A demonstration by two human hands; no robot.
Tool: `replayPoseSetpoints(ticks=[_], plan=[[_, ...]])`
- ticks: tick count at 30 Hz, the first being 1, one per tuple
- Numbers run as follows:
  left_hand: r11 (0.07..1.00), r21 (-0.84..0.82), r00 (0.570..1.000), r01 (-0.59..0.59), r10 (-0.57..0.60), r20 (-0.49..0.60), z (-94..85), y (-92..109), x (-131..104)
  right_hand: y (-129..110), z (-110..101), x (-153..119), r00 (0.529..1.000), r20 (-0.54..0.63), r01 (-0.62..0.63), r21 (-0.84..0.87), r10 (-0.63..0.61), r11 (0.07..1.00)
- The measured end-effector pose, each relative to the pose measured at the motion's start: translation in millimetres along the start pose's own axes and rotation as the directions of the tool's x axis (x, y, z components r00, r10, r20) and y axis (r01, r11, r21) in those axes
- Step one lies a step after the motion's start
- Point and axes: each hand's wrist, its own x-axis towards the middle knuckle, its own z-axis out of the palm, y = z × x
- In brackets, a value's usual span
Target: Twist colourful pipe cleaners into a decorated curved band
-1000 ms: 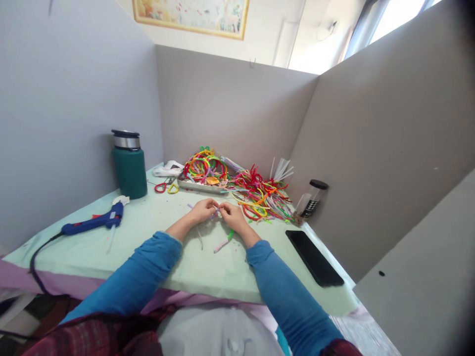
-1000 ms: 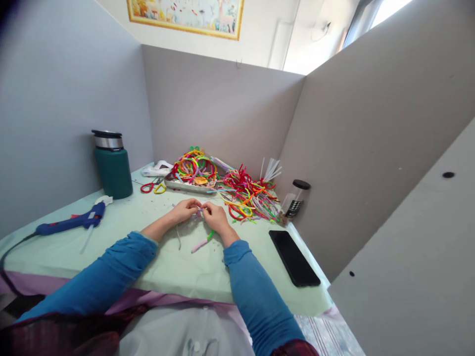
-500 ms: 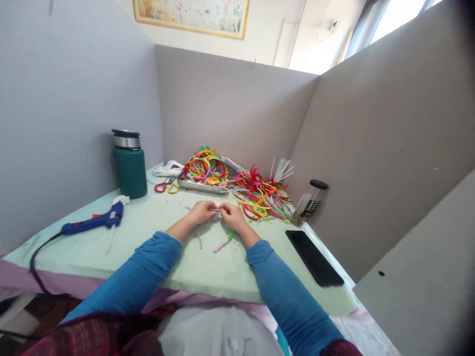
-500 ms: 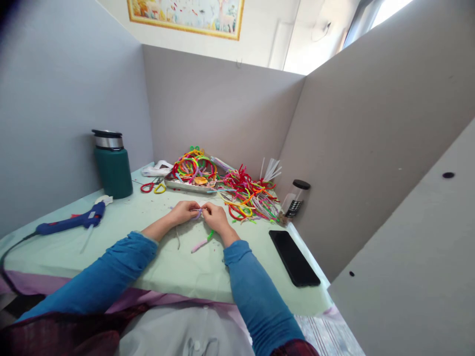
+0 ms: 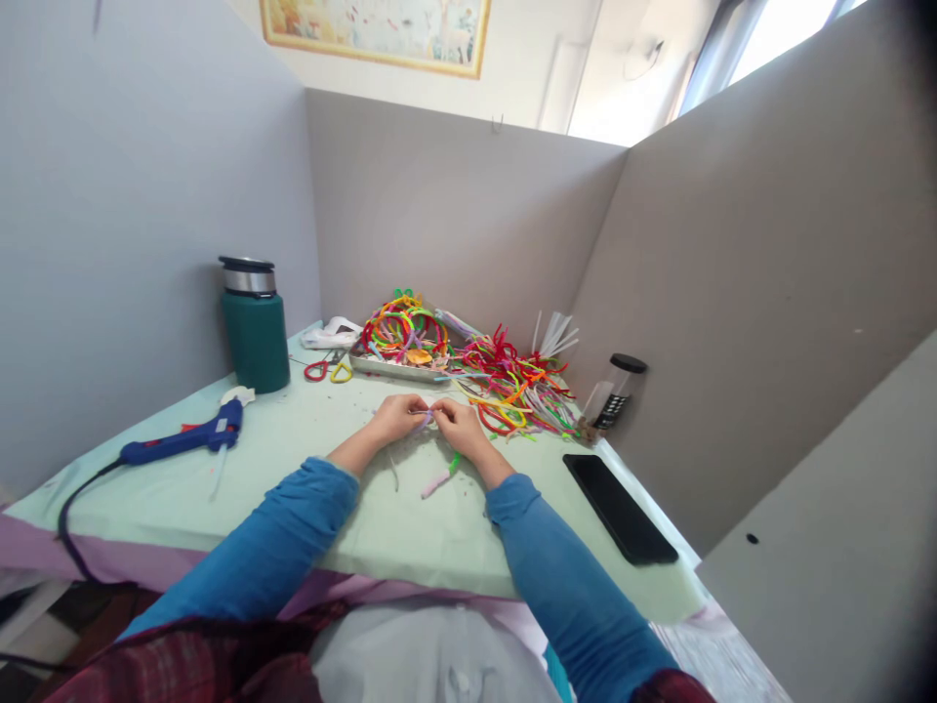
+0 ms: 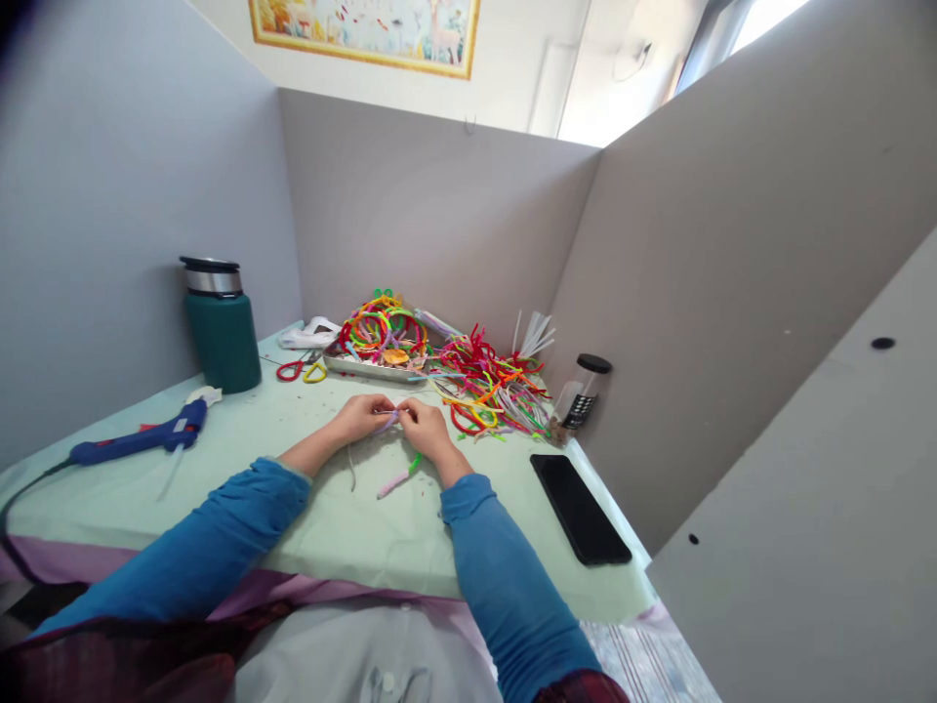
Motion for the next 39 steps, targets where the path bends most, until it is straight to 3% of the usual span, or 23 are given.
replayPoseSetpoints(ticks=[7, 25, 31, 39], plan=[[1.0, -0.024, 1.0, -0.007, 0.007, -0.013, -0.1, -2, 1, 0, 0, 0, 1.0, -0.008, -0.003, -0.004, 0.003, 1.0], [0.962, -0.273, 1.0, 0.017, -0.022, -0.015, -3.5, 4, 0, 3, 0, 1, 1.0, 0.005, 0.006, -0.044, -0.006, 0.999], [0.964, -0.248, 0.996, 0.093, -0.087, 0.038, -2.3, 7, -1, 5, 1, 1, 0.999, 0.034, -0.012, -0.093, 0.015, 0.996], [0.968, -0.241, 0.997, 0.068, -0.055, 0.061, -1.6, 5, -1, 6, 2, 2, 0.999, 0.031, -0.04, -0.117, 0.044, 0.992]])
